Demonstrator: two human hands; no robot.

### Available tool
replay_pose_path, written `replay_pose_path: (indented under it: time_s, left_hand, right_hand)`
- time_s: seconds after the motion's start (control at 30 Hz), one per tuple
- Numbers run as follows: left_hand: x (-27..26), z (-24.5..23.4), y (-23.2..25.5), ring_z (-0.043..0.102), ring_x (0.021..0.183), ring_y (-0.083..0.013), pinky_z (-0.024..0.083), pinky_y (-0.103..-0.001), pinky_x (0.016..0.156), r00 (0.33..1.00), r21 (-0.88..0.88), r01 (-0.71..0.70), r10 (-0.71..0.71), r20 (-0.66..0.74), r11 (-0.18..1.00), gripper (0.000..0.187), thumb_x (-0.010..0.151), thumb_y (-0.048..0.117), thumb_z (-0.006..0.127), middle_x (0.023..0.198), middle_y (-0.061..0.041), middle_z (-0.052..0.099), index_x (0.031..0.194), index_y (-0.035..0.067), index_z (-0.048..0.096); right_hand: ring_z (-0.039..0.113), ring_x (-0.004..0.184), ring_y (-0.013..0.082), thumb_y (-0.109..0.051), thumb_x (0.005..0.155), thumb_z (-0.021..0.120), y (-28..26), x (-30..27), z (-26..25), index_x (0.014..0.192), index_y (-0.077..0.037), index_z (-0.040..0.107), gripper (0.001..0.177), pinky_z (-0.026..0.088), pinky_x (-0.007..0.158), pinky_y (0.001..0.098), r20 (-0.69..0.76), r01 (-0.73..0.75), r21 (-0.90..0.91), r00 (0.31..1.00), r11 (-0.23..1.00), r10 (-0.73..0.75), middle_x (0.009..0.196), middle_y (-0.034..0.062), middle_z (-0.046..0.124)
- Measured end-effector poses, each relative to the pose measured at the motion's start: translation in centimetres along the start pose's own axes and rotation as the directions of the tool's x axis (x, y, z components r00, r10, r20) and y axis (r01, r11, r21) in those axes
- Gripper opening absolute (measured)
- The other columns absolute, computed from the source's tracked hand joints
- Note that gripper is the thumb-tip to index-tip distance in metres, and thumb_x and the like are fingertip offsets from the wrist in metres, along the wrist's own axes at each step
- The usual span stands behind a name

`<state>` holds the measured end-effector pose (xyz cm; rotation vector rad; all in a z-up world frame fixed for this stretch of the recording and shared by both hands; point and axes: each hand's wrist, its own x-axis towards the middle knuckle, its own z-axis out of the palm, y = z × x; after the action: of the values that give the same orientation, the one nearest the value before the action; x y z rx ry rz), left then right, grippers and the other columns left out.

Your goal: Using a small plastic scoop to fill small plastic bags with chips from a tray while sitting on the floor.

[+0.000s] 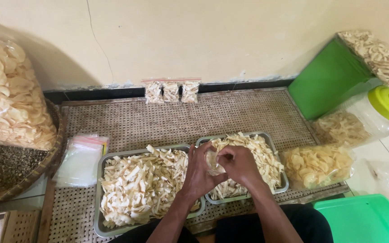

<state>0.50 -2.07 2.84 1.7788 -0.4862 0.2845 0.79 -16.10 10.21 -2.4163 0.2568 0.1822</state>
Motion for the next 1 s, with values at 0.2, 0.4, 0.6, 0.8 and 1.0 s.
replay_pose_path:
  time_s: [0.2,0.4,0.6,0.8,1.0]
  left_hand:
    - [-0.1,-0.3,-1.4,0.057,0.128,-0.0351,0.016,-0.062,0.121,0.999,0.008,0.042,-0.042,-0.034,0.999,0.121,0.051,0.034,0.103,0.126,-0.012,0.062,0.148,0.001,0.038]
    - [-0.3,-0.1,-0.3,0.049,0.137,-0.0388,0.014,-0.066,0.12,0.994,0.061,0.03,-0.024,-0.109,0.998,0.113,0.052,0.026,0.103,0.127,-0.016,0.059,0.144,-0.001,0.043]
    - [-0.4,0.2,-2.3,0.055,0.133,-0.0347,0.016,-0.064,0.122,0.986,0.078,0.122,-0.112,-0.126,0.989,0.09,0.06,0.035,0.099,0.123,-0.012,0.062,0.131,0.004,0.053]
    - [-0.3,-1.0,-3.9,0.056,0.133,-0.0351,0.014,-0.066,0.122,0.975,0.029,0.137,-0.129,-0.183,0.99,0.086,0.061,0.039,0.101,0.117,-0.011,0.063,0.125,0.005,0.056]
    - [-0.5,-0.5,-6.0,0.054,0.134,-0.0403,0.016,-0.069,0.121,0.968,0.047,0.166,-0.153,-0.199,0.985,0.085,0.063,0.044,0.1,0.123,-0.016,0.062,0.125,0.004,0.057]
  right_hand:
    - [0.069,0.065,0.0218,-0.015,0.079,0.076,0.5,0.7,0.1,0.084,-0.01,0.082,0.011,0.055,0.065,0.0369,-0.059,0.08,0.17,0.996,0.982,-0.071,0.069,0.0118,0.074]
    - [0.066,0.062,0.0163,-0.014,0.079,0.077,0.1,0.1,1.4,0.082,-0.009,0.082,0.008,0.052,0.059,0.0319,-0.111,0.083,0.302,0.992,0.95,-0.051,0.066,0.0109,0.074]
    - [0.074,0.08,0.0271,-0.024,0.086,0.077,-0.5,-0.5,-0.2,0.098,-0.007,0.083,0.021,0.057,0.074,0.0393,-0.097,0.079,0.39,0.994,0.917,-0.044,0.085,0.0181,0.078]
    - [0.076,0.093,0.0321,-0.029,0.086,0.077,7.7,1.9,-3.4,0.102,-0.011,0.083,0.024,0.057,0.083,0.0434,-0.191,-0.073,0.043,0.978,0.996,0.08,0.093,0.0133,0.08]
    - [0.075,0.102,0.0332,-0.039,0.084,0.075,11.7,1.2,-1.1,0.114,-0.02,0.076,0.036,0.06,0.089,0.048,-0.012,-0.047,-0.277,0.999,0.96,0.045,0.107,0.0104,0.075]
